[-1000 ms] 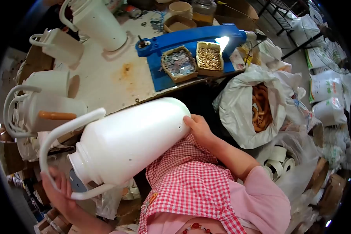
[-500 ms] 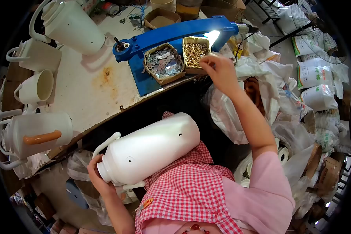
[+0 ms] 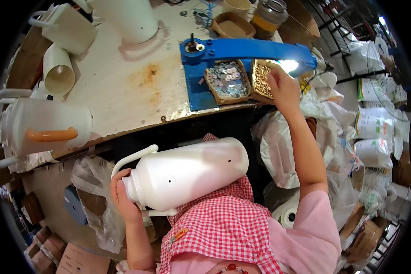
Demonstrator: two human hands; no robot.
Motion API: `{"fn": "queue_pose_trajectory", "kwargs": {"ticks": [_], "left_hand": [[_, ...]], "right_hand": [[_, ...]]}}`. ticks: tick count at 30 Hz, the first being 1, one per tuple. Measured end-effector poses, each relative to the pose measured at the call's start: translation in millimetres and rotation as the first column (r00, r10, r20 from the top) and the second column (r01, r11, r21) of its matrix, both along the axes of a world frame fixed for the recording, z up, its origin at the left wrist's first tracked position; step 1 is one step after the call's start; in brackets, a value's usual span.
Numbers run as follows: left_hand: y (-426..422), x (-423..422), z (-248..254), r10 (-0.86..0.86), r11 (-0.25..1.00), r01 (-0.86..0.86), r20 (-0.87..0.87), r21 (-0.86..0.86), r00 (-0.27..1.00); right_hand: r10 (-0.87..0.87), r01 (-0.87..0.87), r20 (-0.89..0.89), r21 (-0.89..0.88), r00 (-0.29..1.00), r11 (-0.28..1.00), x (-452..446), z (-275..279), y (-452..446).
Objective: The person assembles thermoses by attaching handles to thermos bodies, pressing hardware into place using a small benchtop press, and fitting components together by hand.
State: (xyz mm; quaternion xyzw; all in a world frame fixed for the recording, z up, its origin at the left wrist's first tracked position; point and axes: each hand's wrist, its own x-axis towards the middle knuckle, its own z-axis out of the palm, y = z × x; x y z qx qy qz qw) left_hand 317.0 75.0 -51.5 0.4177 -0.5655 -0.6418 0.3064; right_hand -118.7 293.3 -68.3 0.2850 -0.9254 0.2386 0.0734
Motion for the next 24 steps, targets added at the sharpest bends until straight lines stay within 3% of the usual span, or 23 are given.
{"fn": "queue_pose_trajectory", "kwargs": {"ticks": [1, 3, 4, 6, 8, 11, 16, 18, 21, 24], "left_hand": [[0.4, -1.3, -0.7, 0.009, 0.999, -0.008, 0.039, -0.035, 0.999], [0.9, -2.2, -1.7, 0.027, 0.998, -0.022, 0.072, -0.066, 0.997], [0.8, -3.0, -1.9, 0.024, 0.997, -0.019, 0.074, -0.078, 0.997], [0.4, -3.5, -2.1, 0.025, 0.996, -0.019, 0.073, -0.087, 0.997], [-0.7, -3.0, -2.7, 0.012, 0.997, -0.006, 0.07, -0.081, 0.997], [-3.3, 0.1, -6.1, 0.006, 0.995, 0.004, 0.09, -0.103, 0.996], [-3.4, 3.1, -11.9, 0.017, 0.993, -0.01, 0.061, -0.119, 0.998], [-5.0, 3.8, -13.6, 0.013, 0.993, -0.006, 0.059, -0.121, 0.998], [-6.7, 3.4, -15.0, -0.011, 0.993, 0.016, 0.046, -0.116, 0.999], [-7.5, 3.1, -15.0, -0.012, 0.991, 0.017, 0.043, -0.134, 0.999]], "right_hand": [[0.017, -0.017, -0.007, -0.002, 1.0, 1.0, 4.0, 7.3, -4.6], [0.15, -0.004, 0.289, -0.452, 0.946, 0.892, 12.3, 23.4, -11.9], [0.158, -0.015, 0.282, -0.452, 0.946, 0.892, 16.9, 32.7, -20.8], [0.404, 0.0, 0.357, -0.749, 0.842, 0.663, 32.2, 52.7, -47.5], [0.464, -0.043, 0.355, -0.756, 0.812, 0.653, 39.0, 72.3, -71.7], [0.641, -0.108, 0.297, -0.851, 0.708, 0.514, 41.1, 90.3, -101.8], [0.645, -0.17, 0.271, -0.827, 0.715, 0.536, 38.7, 99.1, -121.7], [0.65, -0.11, 0.235, -0.889, 0.723, 0.444, 34.4, 95.5, -132.8], [0.684, -0.149, 0.188, -0.904, 0.705, 0.402, 27.9, 86.2, -151.0], [0.657, -0.231, 0.174, -0.845, 0.733, 0.482, 34.6, 86.0, -159.2]]}}
